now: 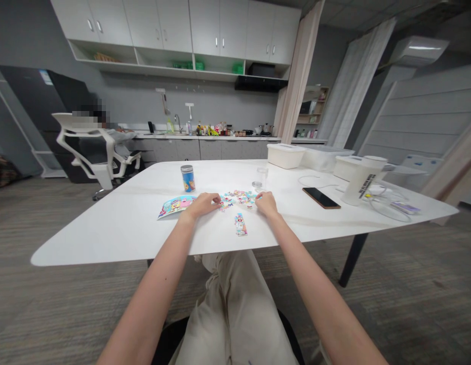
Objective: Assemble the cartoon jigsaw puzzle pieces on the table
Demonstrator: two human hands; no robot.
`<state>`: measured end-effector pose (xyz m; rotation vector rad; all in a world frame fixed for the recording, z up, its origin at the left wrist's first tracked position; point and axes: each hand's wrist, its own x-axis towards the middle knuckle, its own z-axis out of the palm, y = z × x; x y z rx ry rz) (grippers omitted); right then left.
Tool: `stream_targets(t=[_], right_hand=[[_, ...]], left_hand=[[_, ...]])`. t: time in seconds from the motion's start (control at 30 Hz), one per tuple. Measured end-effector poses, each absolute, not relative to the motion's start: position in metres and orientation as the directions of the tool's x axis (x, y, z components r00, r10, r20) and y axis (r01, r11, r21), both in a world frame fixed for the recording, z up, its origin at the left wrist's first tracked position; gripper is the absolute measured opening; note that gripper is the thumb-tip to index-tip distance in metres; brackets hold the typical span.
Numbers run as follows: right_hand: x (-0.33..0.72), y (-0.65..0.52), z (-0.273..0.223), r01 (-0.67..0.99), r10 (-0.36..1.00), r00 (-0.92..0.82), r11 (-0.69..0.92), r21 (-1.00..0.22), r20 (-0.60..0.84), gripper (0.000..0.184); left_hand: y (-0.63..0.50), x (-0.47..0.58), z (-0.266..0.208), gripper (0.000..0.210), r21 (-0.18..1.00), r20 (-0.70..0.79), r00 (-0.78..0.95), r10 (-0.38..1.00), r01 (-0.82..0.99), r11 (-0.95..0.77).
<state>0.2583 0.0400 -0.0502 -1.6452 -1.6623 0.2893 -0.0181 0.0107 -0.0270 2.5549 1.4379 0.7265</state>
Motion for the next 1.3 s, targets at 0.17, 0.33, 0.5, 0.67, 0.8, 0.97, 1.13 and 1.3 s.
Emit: stream_targets(t=[0.17,0.33,0.5,0.67,0.8,0.97,1.13,1.3], right_hand=[[0.259,0.042,-0.053,0.750,0.925,0.066,0.201,-0.631,0.374,0.035],[0.258,0.044,-0.049,0.739,0.918,0.015,0.257,-0.622,0.397,0.033],[0.255,0.042,-0.050,0.740,0.915,-0.057,0.308,-0.598,0.401,0.025],[0.255,0.043,-0.055,0.754,0.923,-0.081,0.304,-0.582,0.377,0.016],[0.258,0.046,-0.056,0.767,0.920,-0.066,0.294,-0.570,0.385,0.023],[0.258,0.045,-0.055,0.776,0.921,-0.076,0.295,-0.557,0.382,0.031],[0.255,0.042,-0.053,0.776,0.923,-0.122,0.318,-0.545,0.365,0.034],[0.255,0.040,-0.052,0.774,0.922,-0.130,0.323,-0.544,0.364,0.036]], left_hand=[[0.012,-0.009,-0.030,0.016,0.347,0.362,0.473,0.803,0.731,-0.587],[0.007,-0.012,-0.026,0.014,0.362,0.371,0.447,0.814,0.737,-0.570],[0.002,-0.016,-0.021,0.030,0.387,0.333,0.433,0.838,0.748,-0.540],[0.005,-0.011,-0.025,0.031,0.323,0.293,0.414,0.862,0.805,-0.497],[0.008,-0.011,-0.027,0.030,0.271,0.334,0.347,0.876,0.855,-0.442],[0.012,-0.023,-0.028,0.025,0.236,0.364,0.220,0.905,0.918,-0.318],[0.016,-0.028,-0.029,0.024,0.217,0.322,0.180,0.929,0.942,-0.258],[0.014,-0.023,-0.028,0.031,0.213,0.309,0.208,0.928,0.936,-0.281]])
